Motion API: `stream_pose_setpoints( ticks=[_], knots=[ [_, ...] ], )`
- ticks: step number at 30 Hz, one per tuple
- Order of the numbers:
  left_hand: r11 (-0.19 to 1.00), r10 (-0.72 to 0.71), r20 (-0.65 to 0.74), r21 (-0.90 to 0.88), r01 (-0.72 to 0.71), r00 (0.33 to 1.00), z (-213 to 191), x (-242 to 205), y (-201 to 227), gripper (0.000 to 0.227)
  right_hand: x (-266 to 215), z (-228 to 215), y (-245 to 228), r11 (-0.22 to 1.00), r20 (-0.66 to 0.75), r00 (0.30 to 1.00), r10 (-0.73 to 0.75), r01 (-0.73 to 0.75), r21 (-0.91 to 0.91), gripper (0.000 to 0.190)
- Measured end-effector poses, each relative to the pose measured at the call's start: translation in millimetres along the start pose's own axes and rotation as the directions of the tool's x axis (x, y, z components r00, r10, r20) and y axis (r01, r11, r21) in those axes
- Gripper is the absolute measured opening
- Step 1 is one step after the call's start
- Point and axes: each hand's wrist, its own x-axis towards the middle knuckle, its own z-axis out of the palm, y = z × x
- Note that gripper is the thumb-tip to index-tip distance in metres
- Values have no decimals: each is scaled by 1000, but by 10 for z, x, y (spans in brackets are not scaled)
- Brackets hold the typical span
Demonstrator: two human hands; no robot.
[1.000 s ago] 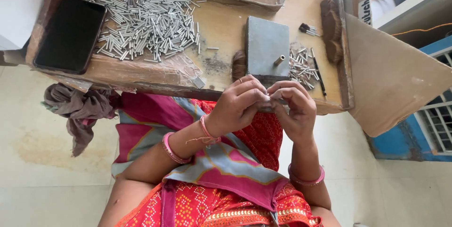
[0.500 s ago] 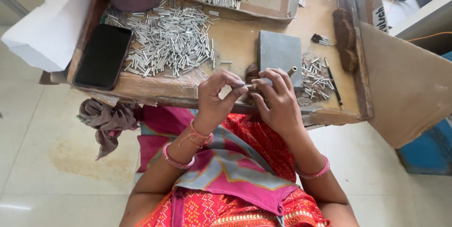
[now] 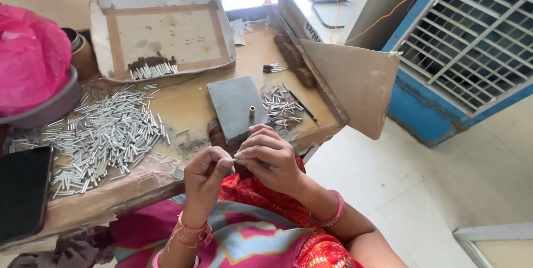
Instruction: The person sits at a workbench and handles small metal cylindrical parts one at a time, picking each from a large pile, working on it with both hands at the fingers, and setting it down near a stone block on the bench. The pile of metal pieces and a tray of finished pieces remain on the bench throughout.
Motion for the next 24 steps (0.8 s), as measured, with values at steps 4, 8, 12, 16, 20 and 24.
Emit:
stream_pose_setpoints(
  ticks=[4, 8, 12, 16, 20, 24],
  knots=[
    [998, 51, 46, 26, -52, 998, 63, 0, 128, 12, -72, 21, 38, 999, 9, 1000, 17, -17, 42, 14],
    [996, 77, 6, 43, -77, 997, 117, 23, 174, 8, -23, 2, 14, 996, -5, 999, 37, -36, 84, 14],
    [996, 89, -17, 2, -89, 996, 165, 39, 144, 9, -60, 6, 50, 993, -32, 997, 70, -67, 93, 11],
    [990, 119, -33, 82, -116, 992, 202, 0, 161, 9, -81, 4, 75, 982, -14, 994, 107, -104, 160, 11],
    [997, 54, -122, 68, -46, 991, 300, -72, 141, 9, -80, -13, 31, 988, -18, 994, 105, -103, 120, 13],
    [990, 139, -187, 36, -135, 972, 409, -31, 142, 12, -118, 125, -10, 993, -89, 991, 98, -92, 67, 13]
  ],
)
